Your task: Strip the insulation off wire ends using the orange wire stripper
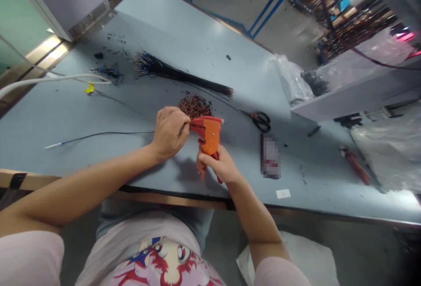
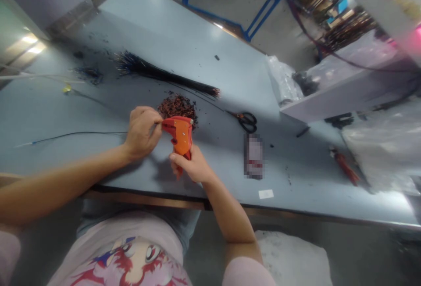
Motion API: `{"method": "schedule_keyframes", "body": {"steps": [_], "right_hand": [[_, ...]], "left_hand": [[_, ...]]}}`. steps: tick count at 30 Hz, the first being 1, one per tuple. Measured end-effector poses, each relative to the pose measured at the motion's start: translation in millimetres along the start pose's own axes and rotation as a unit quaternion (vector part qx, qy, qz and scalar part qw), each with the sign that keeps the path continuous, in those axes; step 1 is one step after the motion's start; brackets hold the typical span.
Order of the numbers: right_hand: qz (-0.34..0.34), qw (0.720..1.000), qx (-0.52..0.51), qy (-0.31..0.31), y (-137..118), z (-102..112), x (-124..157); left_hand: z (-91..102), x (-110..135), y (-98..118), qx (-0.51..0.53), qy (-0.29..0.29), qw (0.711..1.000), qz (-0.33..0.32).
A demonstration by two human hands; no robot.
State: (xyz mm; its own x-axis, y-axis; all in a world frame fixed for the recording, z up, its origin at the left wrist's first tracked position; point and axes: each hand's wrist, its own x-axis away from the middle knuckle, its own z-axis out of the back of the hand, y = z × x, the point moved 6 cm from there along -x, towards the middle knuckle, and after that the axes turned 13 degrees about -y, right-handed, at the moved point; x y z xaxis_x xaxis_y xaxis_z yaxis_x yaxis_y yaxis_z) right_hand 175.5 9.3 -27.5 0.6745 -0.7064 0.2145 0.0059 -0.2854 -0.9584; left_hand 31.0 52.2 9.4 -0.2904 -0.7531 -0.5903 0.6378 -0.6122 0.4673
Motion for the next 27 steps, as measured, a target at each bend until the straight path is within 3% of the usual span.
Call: {"method": "schedule_keyframes", "body": {"steps": [4,15,27], "right_hand": [[0.004,0.998,-0.048,0.034,2,1,-2],[0.075,0.981,-0.18,0.005,-11,9,2],[0.042,0.991,-0.115,-0.053,-7,-4,3]], "left_hand": [[-3.4,0,-3,-0.003,-0.007,1.0,0.004],[-4.3,0,-3,0.061,-0.021,0.998,0.021],[0.3,2,-2,0.091,-0.003,0.996,0.01]]}}
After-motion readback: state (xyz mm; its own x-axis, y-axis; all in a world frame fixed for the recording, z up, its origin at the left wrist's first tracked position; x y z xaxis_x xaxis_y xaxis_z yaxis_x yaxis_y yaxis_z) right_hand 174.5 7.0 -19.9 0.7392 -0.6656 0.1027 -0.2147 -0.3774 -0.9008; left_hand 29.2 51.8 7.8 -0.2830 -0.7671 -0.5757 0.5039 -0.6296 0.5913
